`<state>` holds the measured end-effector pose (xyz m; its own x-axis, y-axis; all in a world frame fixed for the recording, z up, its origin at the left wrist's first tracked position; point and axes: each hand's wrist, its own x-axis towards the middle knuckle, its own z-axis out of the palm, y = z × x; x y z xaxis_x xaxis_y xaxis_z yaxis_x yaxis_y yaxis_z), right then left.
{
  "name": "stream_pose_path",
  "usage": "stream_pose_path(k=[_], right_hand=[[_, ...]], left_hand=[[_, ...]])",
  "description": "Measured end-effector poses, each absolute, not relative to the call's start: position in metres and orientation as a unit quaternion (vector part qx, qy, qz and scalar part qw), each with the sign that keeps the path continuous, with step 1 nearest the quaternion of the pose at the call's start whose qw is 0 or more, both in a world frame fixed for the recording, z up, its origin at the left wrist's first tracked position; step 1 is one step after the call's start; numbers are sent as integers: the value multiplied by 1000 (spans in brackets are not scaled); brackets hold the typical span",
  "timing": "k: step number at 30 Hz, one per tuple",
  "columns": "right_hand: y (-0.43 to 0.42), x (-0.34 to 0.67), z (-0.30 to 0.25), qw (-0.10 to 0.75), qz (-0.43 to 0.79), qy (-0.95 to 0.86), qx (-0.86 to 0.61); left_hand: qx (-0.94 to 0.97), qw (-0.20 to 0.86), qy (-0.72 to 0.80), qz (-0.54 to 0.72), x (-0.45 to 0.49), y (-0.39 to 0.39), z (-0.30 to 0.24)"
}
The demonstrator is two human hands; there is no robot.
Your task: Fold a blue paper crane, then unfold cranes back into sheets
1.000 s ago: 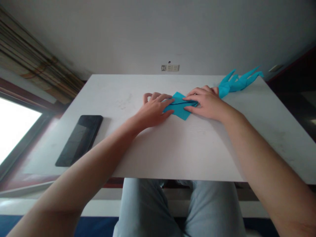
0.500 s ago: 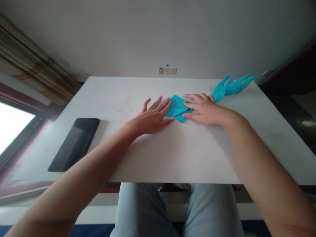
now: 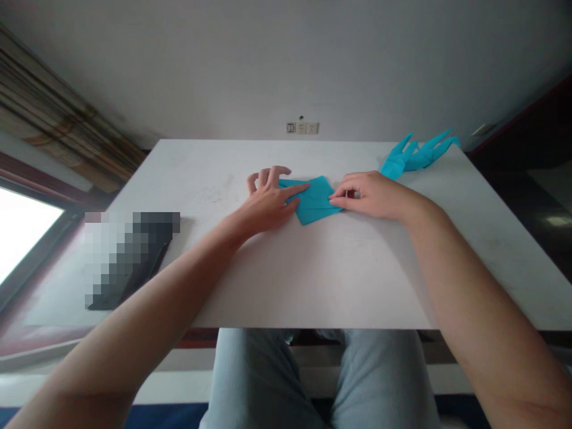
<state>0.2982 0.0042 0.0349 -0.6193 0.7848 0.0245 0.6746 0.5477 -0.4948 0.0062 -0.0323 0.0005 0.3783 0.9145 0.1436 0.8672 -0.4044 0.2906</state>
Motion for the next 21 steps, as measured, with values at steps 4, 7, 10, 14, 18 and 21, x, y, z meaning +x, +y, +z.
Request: stream_pose_path(k=[4,7,10,14,18,21], right_hand=[[-1,296,41,99,275,-851,-436],[-5,295,44,96,300,-852,-418],[-5,293,43,93,315,-864,-382],[2,292,31,186,241,-865,-400],[7,287,15,201,204,-835,-469],[7,282,8,182,256,-819,-481]], left_hand=[[767,50,615,175,3,-30,3],[738,41,650,174,0,-27,3],[733,72,659,152,0,-24,2],[747,111,641,137,-1,-22,3],[776,143,597,144,-3,-20,4],[793,163,562,168,-4,-17,3]])
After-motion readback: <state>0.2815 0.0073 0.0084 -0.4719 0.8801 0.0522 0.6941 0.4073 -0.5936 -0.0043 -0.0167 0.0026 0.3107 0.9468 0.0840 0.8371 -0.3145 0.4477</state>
